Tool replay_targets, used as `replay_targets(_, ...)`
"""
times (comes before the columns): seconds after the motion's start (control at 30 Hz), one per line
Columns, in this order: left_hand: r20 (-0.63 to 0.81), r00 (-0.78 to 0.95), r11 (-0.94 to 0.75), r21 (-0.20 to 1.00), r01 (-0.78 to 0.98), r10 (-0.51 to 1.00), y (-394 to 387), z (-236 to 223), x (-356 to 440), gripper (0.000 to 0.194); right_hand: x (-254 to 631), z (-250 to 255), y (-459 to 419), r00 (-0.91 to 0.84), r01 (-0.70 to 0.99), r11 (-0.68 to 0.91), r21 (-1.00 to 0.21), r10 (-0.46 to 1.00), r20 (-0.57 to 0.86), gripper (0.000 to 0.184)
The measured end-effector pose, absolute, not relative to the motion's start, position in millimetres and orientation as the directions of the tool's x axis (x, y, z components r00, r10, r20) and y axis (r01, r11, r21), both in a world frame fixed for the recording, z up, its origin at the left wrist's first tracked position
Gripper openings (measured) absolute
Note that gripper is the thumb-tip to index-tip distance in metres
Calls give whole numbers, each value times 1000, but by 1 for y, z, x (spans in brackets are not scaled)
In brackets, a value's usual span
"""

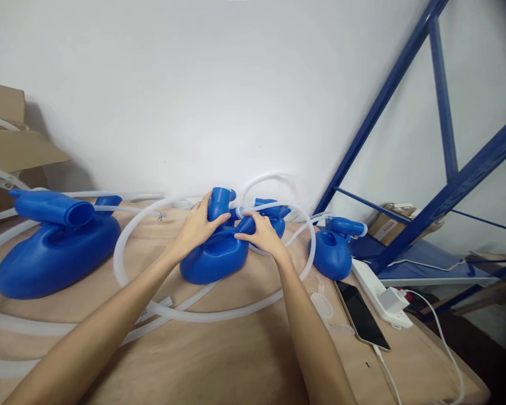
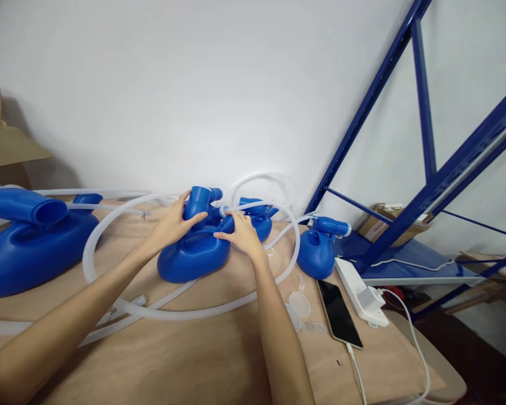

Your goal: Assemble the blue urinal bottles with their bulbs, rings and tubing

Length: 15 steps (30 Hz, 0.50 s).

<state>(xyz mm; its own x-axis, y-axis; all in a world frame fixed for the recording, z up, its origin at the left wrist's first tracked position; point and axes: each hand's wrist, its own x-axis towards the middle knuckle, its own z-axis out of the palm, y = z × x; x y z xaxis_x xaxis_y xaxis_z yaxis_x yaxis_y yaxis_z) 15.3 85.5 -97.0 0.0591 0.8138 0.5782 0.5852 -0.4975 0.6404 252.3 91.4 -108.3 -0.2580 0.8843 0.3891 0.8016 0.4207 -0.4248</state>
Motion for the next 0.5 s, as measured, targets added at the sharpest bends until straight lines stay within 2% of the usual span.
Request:
replay_targets(0.13, 519, 82, -419, 575, 703, 851, 77, -82, 14, 77, 248, -93, 80, -215, 884, 371, -285, 863, 458, 74)
replay_targets(0.23, 416, 87, -323, 541, 777, 905, 63, -60, 12, 77, 242, -82, 72, -180, 909, 334, -248, 854, 488, 64)
replay_targets(0.37, 115, 162, -196, 691, 696, 980, 44, -34, 9, 73, 235, -71, 63, -92, 927, 263, -268, 851, 516, 45)
replay_targets(0.43, 53, 216, -182, 745, 641, 975, 37, -27, 6, 72, 233, -69, 61, -102, 927, 275, -254, 838, 535, 43)
replay_targets(0.5, 50, 247, -194, 775, 602, 968, 34, -26, 2, 70, 234, -69, 61, -96, 929, 274, -249, 827, 553, 43)
